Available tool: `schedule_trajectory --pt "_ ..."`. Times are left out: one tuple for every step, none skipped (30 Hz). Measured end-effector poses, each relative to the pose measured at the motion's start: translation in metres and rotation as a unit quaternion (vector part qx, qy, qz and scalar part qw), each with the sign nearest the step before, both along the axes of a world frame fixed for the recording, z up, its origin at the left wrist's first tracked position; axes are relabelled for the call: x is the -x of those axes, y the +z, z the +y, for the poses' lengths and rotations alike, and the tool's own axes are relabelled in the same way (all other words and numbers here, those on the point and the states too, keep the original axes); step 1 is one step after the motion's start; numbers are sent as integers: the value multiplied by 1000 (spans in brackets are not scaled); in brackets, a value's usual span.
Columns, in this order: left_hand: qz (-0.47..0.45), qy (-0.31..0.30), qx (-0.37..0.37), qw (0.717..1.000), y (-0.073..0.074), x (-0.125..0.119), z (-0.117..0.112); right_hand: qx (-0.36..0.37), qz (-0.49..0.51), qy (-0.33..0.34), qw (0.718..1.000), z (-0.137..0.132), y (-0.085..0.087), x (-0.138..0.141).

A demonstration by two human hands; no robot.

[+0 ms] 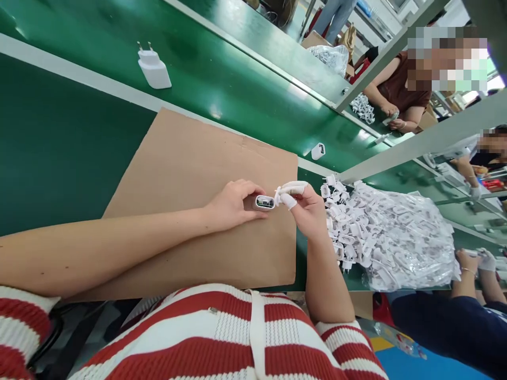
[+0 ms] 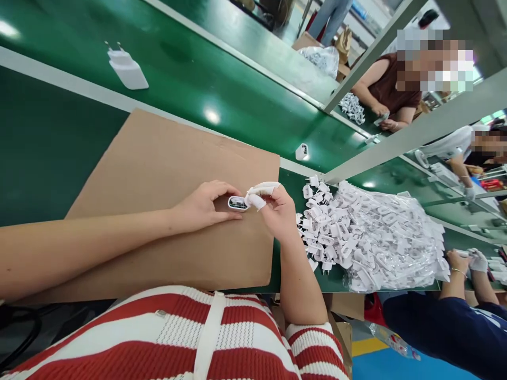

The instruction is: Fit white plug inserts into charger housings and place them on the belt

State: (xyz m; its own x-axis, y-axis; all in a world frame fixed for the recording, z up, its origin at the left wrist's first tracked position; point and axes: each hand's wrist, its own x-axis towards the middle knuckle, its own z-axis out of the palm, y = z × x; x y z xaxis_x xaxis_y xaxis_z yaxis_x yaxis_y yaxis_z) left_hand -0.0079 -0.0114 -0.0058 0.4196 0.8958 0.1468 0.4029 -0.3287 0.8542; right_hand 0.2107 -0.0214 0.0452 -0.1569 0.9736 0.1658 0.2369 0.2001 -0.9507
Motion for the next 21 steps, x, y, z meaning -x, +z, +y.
schedule_trajectory --pt "0 -4 -6 1000 0 0 1 -13 -27 -8 1000 0 -1 0" --pt "-2 -6 -12 1000 0 1 1 -26 -53 -22 998 -1 -1 0" --pt "-5 -8 -17 1000 -1 1 2 -39 -76 -41 996 -3 0 -1" --pt "-8 -10 -21 1000 -1 2 2 -54 -97 -58 992 -5 2 -1" --pt "-9 -13 -22 1000 -1 2 2 -69 -119 -69 988 -7 5 -2" --pt "-9 -15 -21 1000 -1 3 2 -87 -143 -74 983 -9 8 -2" --pt "-8 -16 -20 1000 -2 3 3 -108 -171 -73 977 -12 10 -2" --pt "-6 -16 -18 1000 -2 3 3 -130 -201 -65 969 -14 12 -2" --pt "-5 -16 -16 1000 -2 3 3 -152 -232 -50 959 -15 13 -2" --pt "-6 -17 -15 1000 -3 3 3 -173 -262 -33 949 -16 14 -1" --pt "-9 -16 -14 1000 -3 3 4 -191 -287 -18 938 -17 13 0" --pt "-11 -16 -15 1000 -3 3 4 -203 -309 -5 929 -17 11 2" --pt "-14 -16 -15 1000 -3 3 4 -209 -326 6 922 -17 9 4" --pt "-16 -17 -16 1000 -4 3 5 -211 -339 15 917 -16 7 5" --pt "-18 -18 -17 1000 -4 2 5 -213 -347 20 913 -16 5 7" --pt "-19 -19 -19 999 -5 2 5 -214 -353 25 910 -15 3 8" --pt "-21 -20 -22 999 -5 2 5 -217 -356 28 909 -15 2 9" --pt "-23 -21 -26 999 -6 3 6 -219 -356 31 908 -14 1 10" --pt "-25 -21 -30 999 -6 3 6 -220 -352 32 909 -14 1 11" --pt "-26 -22 -33 999 -7 3 6 -221 -345 31 912 -14 1 11" --pt "-26 -21 -33 999 -7 3 6 -221 -339 27 914 -14 1 11"
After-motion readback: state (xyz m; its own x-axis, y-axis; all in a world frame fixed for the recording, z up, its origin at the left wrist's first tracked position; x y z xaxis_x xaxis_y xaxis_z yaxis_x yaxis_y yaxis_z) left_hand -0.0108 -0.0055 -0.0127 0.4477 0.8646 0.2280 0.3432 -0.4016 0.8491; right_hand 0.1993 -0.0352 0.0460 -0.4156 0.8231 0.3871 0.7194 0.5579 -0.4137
